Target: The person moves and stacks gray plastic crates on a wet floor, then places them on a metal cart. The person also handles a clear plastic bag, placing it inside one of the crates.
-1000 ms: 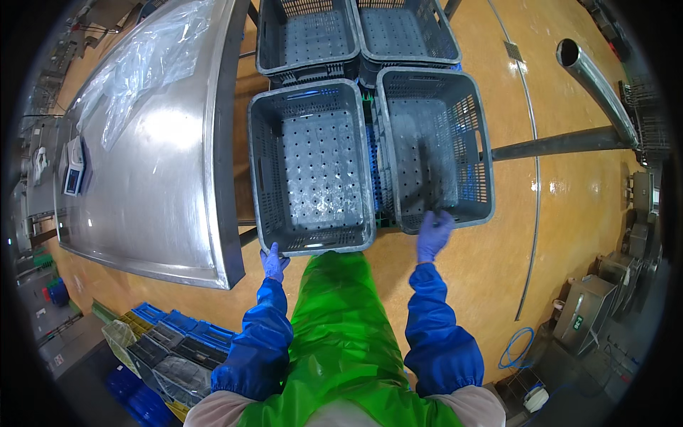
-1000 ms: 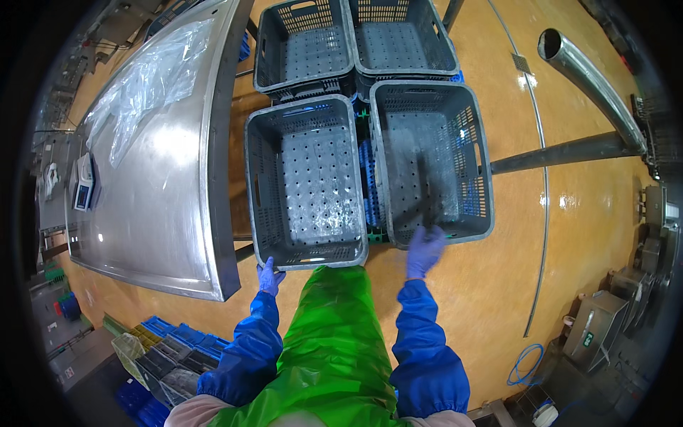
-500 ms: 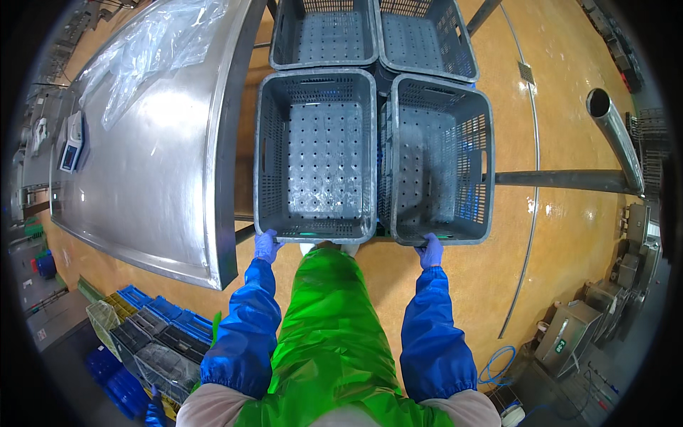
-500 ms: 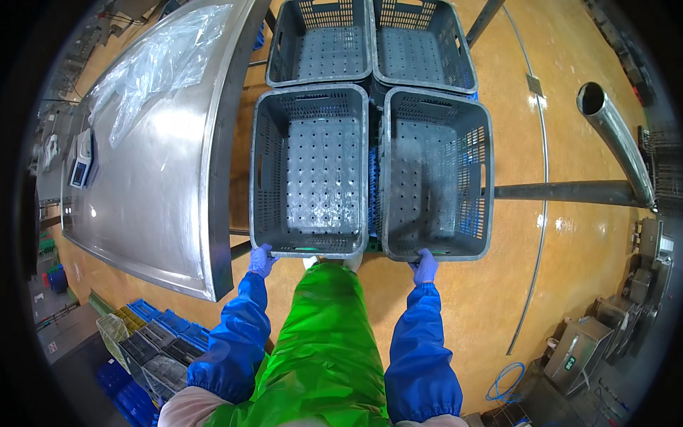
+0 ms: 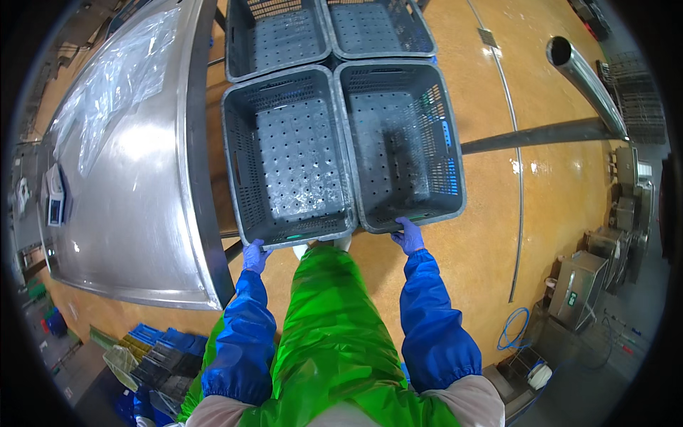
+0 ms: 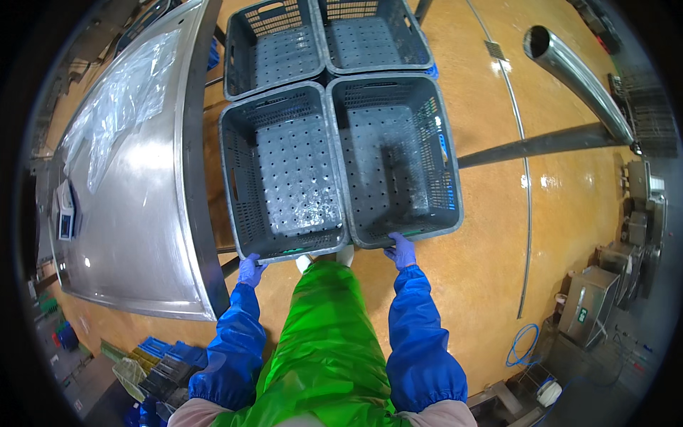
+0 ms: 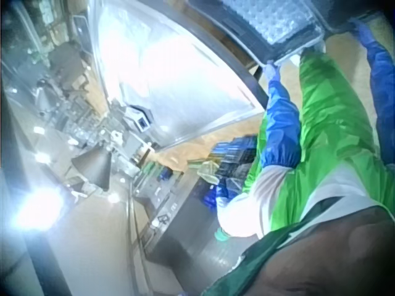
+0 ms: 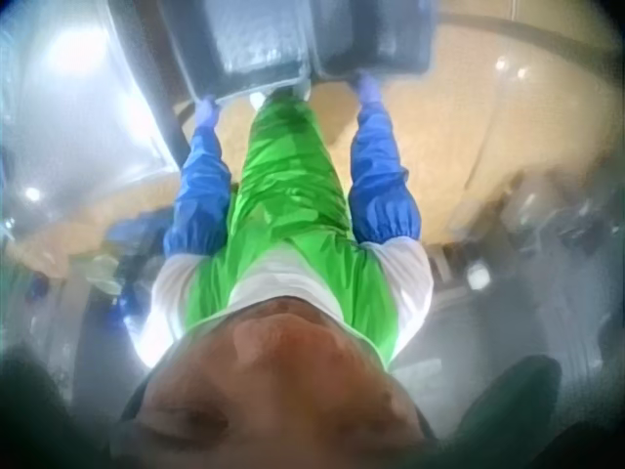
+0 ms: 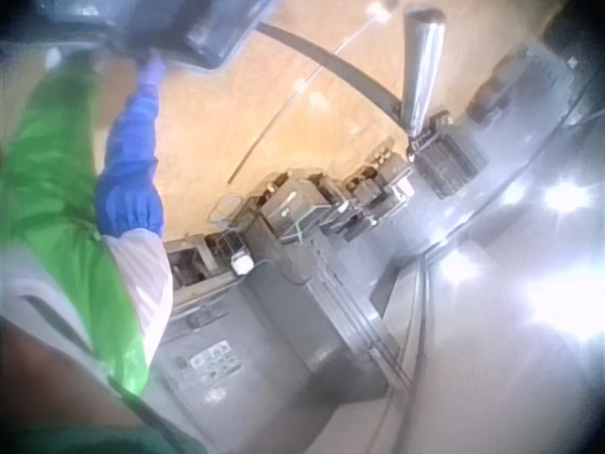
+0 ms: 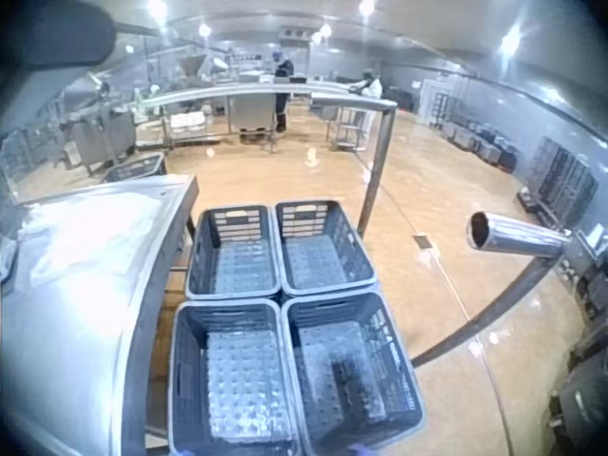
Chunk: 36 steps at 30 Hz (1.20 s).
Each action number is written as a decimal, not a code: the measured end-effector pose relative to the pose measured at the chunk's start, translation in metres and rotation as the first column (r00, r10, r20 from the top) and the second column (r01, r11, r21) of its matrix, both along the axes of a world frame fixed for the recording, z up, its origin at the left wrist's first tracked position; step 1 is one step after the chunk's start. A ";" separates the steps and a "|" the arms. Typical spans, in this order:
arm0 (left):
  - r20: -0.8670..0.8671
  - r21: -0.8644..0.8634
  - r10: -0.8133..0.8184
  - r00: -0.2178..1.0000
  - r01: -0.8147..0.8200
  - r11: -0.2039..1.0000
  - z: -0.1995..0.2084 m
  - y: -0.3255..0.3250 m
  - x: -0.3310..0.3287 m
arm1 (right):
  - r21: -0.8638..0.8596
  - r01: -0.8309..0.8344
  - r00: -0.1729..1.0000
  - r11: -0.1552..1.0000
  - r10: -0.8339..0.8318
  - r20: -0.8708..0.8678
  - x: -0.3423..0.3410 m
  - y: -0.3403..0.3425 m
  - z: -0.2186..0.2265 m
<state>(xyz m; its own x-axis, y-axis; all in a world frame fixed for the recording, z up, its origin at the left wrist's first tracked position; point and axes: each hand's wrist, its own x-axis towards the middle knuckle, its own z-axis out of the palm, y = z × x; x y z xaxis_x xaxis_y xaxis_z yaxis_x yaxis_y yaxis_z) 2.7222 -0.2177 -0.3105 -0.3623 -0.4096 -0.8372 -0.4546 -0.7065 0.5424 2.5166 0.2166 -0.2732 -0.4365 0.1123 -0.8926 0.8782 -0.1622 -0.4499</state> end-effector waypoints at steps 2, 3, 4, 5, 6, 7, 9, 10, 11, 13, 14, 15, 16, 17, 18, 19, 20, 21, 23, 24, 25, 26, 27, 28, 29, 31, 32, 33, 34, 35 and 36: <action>0.050 0.024 0.046 0.998 -0.048 0.999 0.010 0.003 -0.001 | -0.145 -0.191 0.977 0.971 0.174 -0.127 0.005 0.031 0.027; 0.131 -0.236 0.057 0.990 -0.025 0.972 0.008 0.006 0.002 | -0.065 -0.256 0.965 0.964 0.251 -0.082 -0.010 0.043 0.059; 0.202 -0.474 0.099 0.974 0.008 0.881 -0.002 0.015 0.011 | 0.010 -0.331 0.943 0.944 0.331 -0.029 -0.029 0.052 0.091; 0.255 -0.673 0.162 0.953 0.055 0.737 -0.010 0.024 0.012 | 0.229 -0.381 0.923 0.896 0.353 0.155 -0.063 0.064 0.117; 0.545 -0.743 0.155 0.824 0.389 0.545 0.061 0.063 -0.039 | 0.320 -0.245 0.961 0.915 0.272 -0.044 -0.075 0.106 0.128; 0.276 -0.926 -0.123 0.953 0.298 0.231 0.107 0.086 -0.063 | 0.365 -0.131 0.942 0.922 0.230 -0.244 -0.092 0.139 0.141; 0.187 -0.957 -0.289 0.939 0.241 0.162 0.129 0.145 -0.106 | 0.560 -0.017 0.869 0.828 0.289 -0.401 -0.164 0.171 0.180; 0.284 -0.856 -0.397 0.873 0.417 0.306 0.136 0.173 -0.136 | 0.633 0.035 0.801 0.773 0.357 -0.481 -0.194 0.186 0.186; 0.165 -0.772 -0.484 0.860 0.418 0.479 0.145 0.196 -0.169 | 0.608 0.009 0.779 0.794 0.375 -0.502 -0.218 0.190 0.190; 0.183 -0.845 -0.526 0.831 0.406 0.348 0.131 0.230 -0.228 | 0.563 -0.066 0.722 0.824 0.429 -0.544 -0.269 0.188 0.199; 0.295 -0.814 -0.490 0.820 0.485 0.320 0.126 0.236 -0.249 | 0.484 -0.284 0.738 0.828 0.511 -0.441 -0.290 0.185 0.199; 0.412 -0.768 -0.448 0.793 0.567 0.298 0.122 0.239 -0.265 | 0.470 -0.315 0.687 0.824 0.540 -0.486 -0.295 0.163 0.195; 0.520 -0.703 -0.426 0.740 0.655 0.279 0.117 0.244 -0.274 | 0.447 -0.323 0.692 0.834 0.530 -0.490 -0.297 0.161 0.186; 0.517 -0.703 -0.439 0.735 0.657 0.272 0.110 0.244 -0.280 | 0.426 -0.326 0.697 0.844 0.519 -0.495 -0.301 0.160 0.178; 0.523 -0.696 -0.455 0.721 0.669 0.261 0.098 0.240 -0.277 | 0.421 -0.287 0.697 0.861 0.489 -0.524 -0.302 0.158 0.171; 0.525 -0.689 -0.476 0.705 0.681 0.247 0.089 0.239 -0.271 | 0.407 -0.319 0.681 0.856 0.505 -0.530 -0.303 0.157 0.170; 0.455 -0.784 -0.459 0.763 0.587 0.200 0.081 0.241 -0.265 | 0.392 -0.347 0.665 0.852 0.519 -0.537 -0.303 0.157 0.171; 0.454 -0.782 -0.465 0.760 0.590 0.200 0.078 0.241 -0.260 | 0.378 -0.367 0.653 0.850 0.525 -0.545 -0.300 0.158 0.171; 0.431 -0.798 -0.484 0.761 0.572 0.190 0.081 0.241 -0.261 | 0.372 -0.382 0.607 0.846 0.533 -0.589 -0.303 0.156 0.175; 0.398 -0.843 -0.484 0.780 0.519 0.143 0.073 0.240 -0.257 | 0.366 -0.387 0.595 0.846 0.533 -0.602 -0.304 0.150 0.176; 0.404 -0.853 -0.481 0.778 0.510 0.110 0.069 0.240 -0.257 | 0.355 -0.387 0.589 0.851 0.524 -0.616 -0.304 0.144 0.174; 0.410 -0.862 -0.479 0.776 0.502 0.076 0.065 0.240 -0.256 | 0.361 -0.388 0.578 0.848 0.529 -0.621 -0.303 0.139 0.173; 0.419 -0.868 -0.475 0.774 0.495 0.041 0.065 0.241 -0.256 | 0.358 -0.387 0.573 0.850 0.526 -0.629 -0.301 0.132 0.172; 0.460 -0.790 -0.501 0.733 0.596 0.147 0.077 0.243 -0.261 | 0.361 -0.378 0.566 0.853 0.521 -0.639 -0.300 0.126 0.172; 0.462 -0.793 -0.499 0.733 0.594 0.138 0.077 0.244 -0.264 | 0.363 -0.370 0.558 0.855 0.517 -0.649 -0.300 0.121 0.172; 0.469 -0.796 -0.490 0.735 0.592 0.126 0.077 0.246 -0.264 | 0.370 -0.384 0.553 0.846 0.532 -0.641 -0.301 0.119 0.164; 0.466 -0.792 -0.500 0.730 0.596 0.133 0.077 0.246 -0.262 | 0.371 -0.395 0.559 0.840 0.541 -0.629 -0.301 0.119 0.161; 0.463 -0.788 -0.506 0.728 0.600 0.141 0.080 0.245 -0.262 | 0.371 -0.409 0.562 0.833 0.551 -0.617 -0.302 0.118 0.159; 0.461 -0.783 -0.511 0.725 0.603 0.150 0.082 0.244 -0.262 | 0.376 -0.398 0.565 0.837 0.547 -0.618 -0.303 0.119 0.157; 0.454 -0.789 -0.513 0.728 0.596 0.149 0.082 0.245 -0.263 | 0.380 -0.388 0.568 0.840 0.542 -0.619 -0.303 0.120 0.156; 0.451 -0.793 -0.510 0.732 0.591 0.148 0.080 0.244 -0.262 | 0.379 -0.383 0.571 0.842 0.539 -0.620 -0.302 0.118 0.155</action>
<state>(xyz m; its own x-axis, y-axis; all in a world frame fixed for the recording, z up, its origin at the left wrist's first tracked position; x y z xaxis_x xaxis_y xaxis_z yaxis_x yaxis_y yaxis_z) 2.4603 0.0268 -0.2302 -0.7900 -0.5856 -0.1819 -0.5679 0.5869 0.5771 2.2146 0.3341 -0.1180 -0.9405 -0.1596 -0.3000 0.2364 0.3267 -0.9151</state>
